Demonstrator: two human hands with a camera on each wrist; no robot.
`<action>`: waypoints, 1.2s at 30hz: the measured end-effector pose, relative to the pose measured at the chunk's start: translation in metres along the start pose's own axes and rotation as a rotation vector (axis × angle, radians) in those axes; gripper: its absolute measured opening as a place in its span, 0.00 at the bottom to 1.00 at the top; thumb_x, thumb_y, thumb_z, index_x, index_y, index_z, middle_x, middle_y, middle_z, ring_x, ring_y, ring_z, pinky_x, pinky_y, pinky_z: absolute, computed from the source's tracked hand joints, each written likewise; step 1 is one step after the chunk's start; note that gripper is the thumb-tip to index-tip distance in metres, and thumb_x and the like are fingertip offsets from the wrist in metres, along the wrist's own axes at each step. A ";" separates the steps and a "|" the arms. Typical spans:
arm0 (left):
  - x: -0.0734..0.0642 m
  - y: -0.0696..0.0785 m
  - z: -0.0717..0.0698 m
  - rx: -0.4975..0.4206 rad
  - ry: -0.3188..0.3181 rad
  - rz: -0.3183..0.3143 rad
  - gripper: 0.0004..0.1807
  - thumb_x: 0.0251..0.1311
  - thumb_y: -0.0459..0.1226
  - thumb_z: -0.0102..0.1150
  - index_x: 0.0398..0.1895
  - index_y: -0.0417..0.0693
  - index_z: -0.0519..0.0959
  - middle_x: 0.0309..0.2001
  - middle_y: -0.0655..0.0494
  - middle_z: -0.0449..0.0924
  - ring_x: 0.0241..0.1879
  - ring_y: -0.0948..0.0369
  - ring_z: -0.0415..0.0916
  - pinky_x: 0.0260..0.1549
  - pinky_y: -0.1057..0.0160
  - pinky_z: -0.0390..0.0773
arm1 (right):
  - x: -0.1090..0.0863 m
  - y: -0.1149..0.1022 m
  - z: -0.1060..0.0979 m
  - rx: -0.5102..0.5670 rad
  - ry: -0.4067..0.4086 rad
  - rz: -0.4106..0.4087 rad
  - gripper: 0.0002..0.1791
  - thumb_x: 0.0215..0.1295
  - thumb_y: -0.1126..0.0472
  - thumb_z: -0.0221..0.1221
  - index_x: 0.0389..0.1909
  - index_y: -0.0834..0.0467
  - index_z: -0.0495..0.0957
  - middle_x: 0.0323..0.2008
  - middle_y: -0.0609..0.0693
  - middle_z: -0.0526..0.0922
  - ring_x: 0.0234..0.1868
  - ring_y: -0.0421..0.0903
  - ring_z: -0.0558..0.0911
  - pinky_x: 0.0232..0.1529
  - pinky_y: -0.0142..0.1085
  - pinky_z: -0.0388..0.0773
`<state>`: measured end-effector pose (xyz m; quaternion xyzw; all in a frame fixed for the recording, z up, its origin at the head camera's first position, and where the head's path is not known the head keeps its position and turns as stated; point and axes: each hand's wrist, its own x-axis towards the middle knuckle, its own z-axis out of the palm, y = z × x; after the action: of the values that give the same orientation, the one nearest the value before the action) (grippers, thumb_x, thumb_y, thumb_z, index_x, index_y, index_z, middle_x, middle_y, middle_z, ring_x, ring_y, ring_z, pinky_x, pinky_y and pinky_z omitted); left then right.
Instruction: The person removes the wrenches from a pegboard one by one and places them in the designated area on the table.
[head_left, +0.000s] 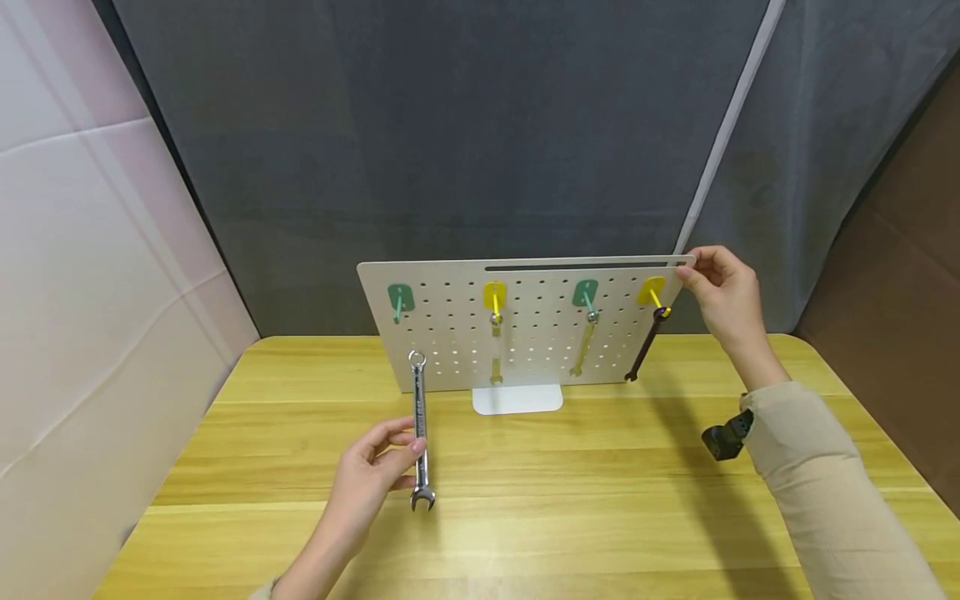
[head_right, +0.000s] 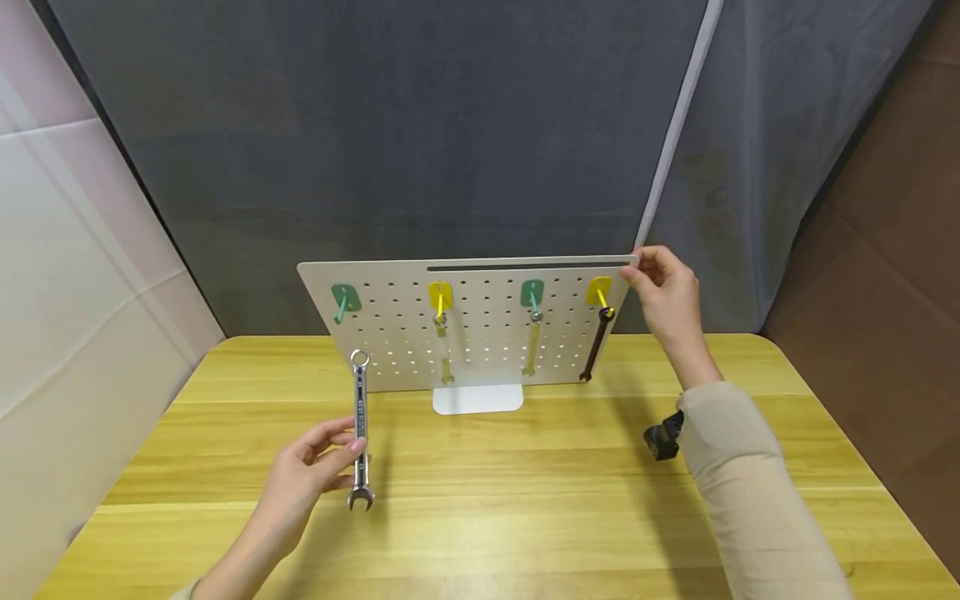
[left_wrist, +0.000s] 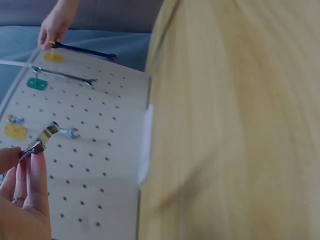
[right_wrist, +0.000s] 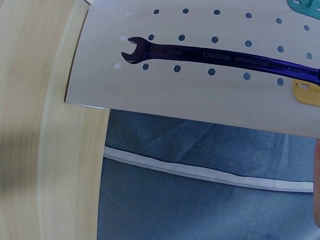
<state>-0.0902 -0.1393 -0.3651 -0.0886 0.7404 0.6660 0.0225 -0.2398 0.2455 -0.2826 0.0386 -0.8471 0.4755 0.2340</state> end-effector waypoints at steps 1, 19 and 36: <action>0.000 -0.003 -0.001 0.010 -0.003 -0.011 0.23 0.60 0.34 0.60 0.59 0.40 0.73 0.44 0.53 0.76 0.36 0.66 0.76 0.34 0.68 0.84 | 0.000 0.000 0.000 -0.001 0.000 0.000 0.06 0.64 0.62 0.58 0.39 0.56 0.73 0.31 0.30 0.71 0.34 0.28 0.72 0.38 0.10 0.72; 0.008 -0.042 -0.028 0.113 -0.022 -0.121 0.23 0.62 0.35 0.58 0.60 0.39 0.71 0.44 0.50 0.78 0.36 0.63 0.77 0.35 0.67 0.84 | 0.000 0.001 0.001 0.011 -0.001 -0.022 0.05 0.64 0.63 0.58 0.39 0.56 0.73 0.30 0.30 0.71 0.34 0.28 0.72 0.38 0.11 0.72; 0.021 -0.058 -0.045 0.221 -0.056 -0.141 0.25 0.63 0.32 0.55 0.63 0.33 0.66 0.47 0.42 0.79 0.35 0.61 0.79 0.32 0.67 0.83 | 0.000 0.002 0.000 0.045 -0.005 -0.043 0.04 0.65 0.62 0.58 0.36 0.50 0.73 0.30 0.30 0.72 0.34 0.27 0.73 0.37 0.12 0.73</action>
<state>-0.0977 -0.1921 -0.4206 -0.1186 0.8002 0.5794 0.0994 -0.2405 0.2461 -0.2842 0.0631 -0.8358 0.4890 0.2414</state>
